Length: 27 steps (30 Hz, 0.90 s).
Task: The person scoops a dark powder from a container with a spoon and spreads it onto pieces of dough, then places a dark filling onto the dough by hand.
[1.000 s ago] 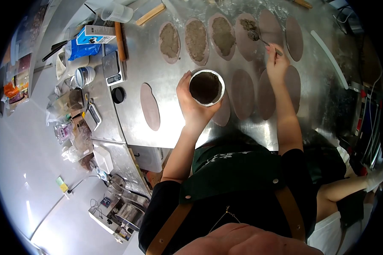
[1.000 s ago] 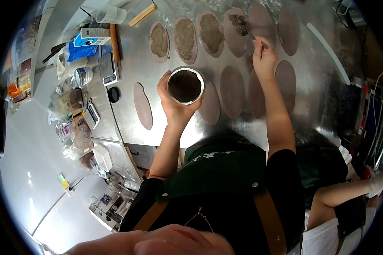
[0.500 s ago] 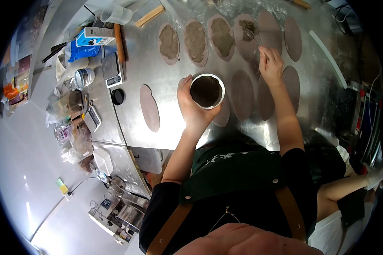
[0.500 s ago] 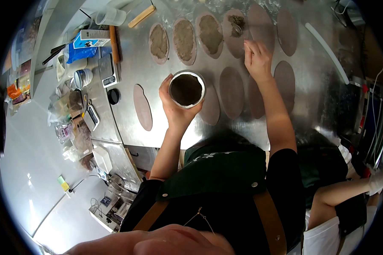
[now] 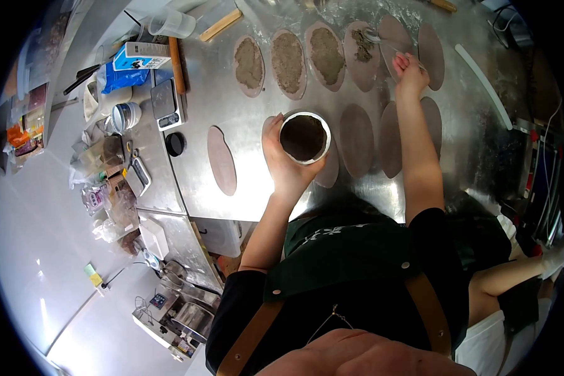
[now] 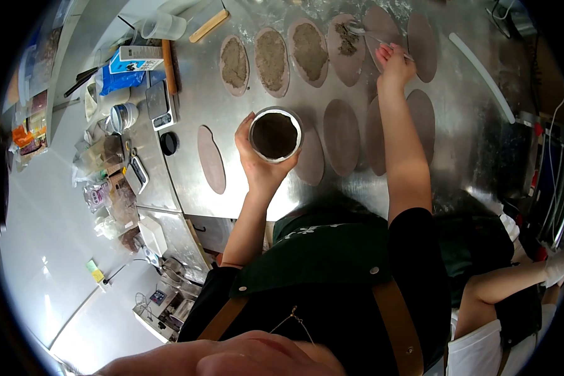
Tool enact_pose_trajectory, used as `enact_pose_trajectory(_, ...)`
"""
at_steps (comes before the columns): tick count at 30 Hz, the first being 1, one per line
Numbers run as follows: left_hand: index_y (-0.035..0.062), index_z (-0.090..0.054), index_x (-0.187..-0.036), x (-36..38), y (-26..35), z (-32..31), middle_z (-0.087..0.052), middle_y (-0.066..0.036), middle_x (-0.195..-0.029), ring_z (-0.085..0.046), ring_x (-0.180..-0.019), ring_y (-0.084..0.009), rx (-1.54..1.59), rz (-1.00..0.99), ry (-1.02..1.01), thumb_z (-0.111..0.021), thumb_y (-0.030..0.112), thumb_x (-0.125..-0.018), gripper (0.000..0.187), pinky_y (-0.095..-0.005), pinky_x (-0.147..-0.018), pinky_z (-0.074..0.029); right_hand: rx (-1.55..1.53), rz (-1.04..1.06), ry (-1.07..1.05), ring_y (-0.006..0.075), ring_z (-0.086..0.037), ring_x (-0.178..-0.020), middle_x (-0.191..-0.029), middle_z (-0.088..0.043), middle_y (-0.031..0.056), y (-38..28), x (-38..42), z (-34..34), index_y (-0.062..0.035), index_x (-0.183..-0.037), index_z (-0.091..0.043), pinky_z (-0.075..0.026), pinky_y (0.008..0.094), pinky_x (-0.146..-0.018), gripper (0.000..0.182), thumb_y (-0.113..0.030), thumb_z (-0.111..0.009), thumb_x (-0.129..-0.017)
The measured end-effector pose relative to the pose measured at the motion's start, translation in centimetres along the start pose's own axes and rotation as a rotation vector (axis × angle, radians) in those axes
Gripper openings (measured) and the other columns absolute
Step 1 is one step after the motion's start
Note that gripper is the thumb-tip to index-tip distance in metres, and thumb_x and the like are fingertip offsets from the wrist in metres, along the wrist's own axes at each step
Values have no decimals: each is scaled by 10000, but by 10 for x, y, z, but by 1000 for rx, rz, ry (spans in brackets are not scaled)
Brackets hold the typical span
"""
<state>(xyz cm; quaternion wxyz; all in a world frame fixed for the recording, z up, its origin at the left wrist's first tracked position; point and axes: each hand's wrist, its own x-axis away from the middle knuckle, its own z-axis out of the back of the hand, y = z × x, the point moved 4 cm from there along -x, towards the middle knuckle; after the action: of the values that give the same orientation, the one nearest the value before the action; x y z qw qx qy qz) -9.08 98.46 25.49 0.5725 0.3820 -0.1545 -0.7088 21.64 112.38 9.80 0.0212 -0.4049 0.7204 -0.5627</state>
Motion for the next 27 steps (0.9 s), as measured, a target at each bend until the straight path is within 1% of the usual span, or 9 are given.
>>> enact_pose_trajectory(1,-11,-351,-1344,0,0,0,-467,-230,-1308,-552,-1160,-345,-4,-1,-7,-906,178,-562,977,-421,-1001,-447,-28,-48,28,230,-653,-738,-903,-659,208,6,-5,2,90,-988,-554,-609,391,-775,165,-69,-538,-947)
enact_pose_trajectory(5,-15,-347,-1347,3,-1,0,-450,-235,-1327,-540,-1177,-353,-12,6,-31,-904,195,-570,979,-426,-1007,-444,-59,-103,40,232,-649,-744,-906,-654,211,14,-8,6,103,-1002,-535,-607,405,-795,177,-65,-531,-948)
enact_pose_trajectory(10,-13,-346,-1349,4,-2,0,-449,-233,-1328,-539,-1179,-352,-19,5,-32,-907,195,-566,985,-421,-1005,-447,-28,-93,34,234,-657,-747,-918,-661,221,18,3,14,104,-1004,-547,-608,397,-781,192,-80,-540,-947)
enact_pose_trajectory(15,-5,-348,-1352,6,-4,-1,-455,-223,-1322,-550,-1170,-338,16,23,-32,-907,182,-564,984,-406,-995,-456,31,-21,-28,213,-661,-702,-874,-673,205,21,12,26,82,-972,-585,-613,370,-722,189,-104,-559,-949)
enact_pose_trajectory(18,9,-411,-1292,7,-4,-2,-504,-210,-1258,-500,-1198,-410,46,53,8,-888,213,-547,908,-486,-1018,-403,80,35,-34,196,-661,-690,-853,-679,189,14,21,26,68,-957,-608,-609,349,-699,182,-108,-565,-949)
enact_pose_trajectory(21,1,-344,-1357,7,-3,0,-457,-215,-1321,-561,-1155,-324,11,30,-41,-905,180,-572,981,-399,-984,-464,95,100,-72,184,-663,-696,-852,-686,169,8,20,15,57,-965,-626,-600,326,-686,182,-115,-570,-956)
enact_pose_trajectory(27,1,-332,-1364,10,-4,1,-456,-208,-1324,-561,-1168,-316,47,51,-55,-907,183,-587,984,-394,-989,-470,127,178,-157,162,-661,-704,-855,-694,146,10,10,-13,49,-987,-638,-585,296,-675,203,-146,-582,-977)
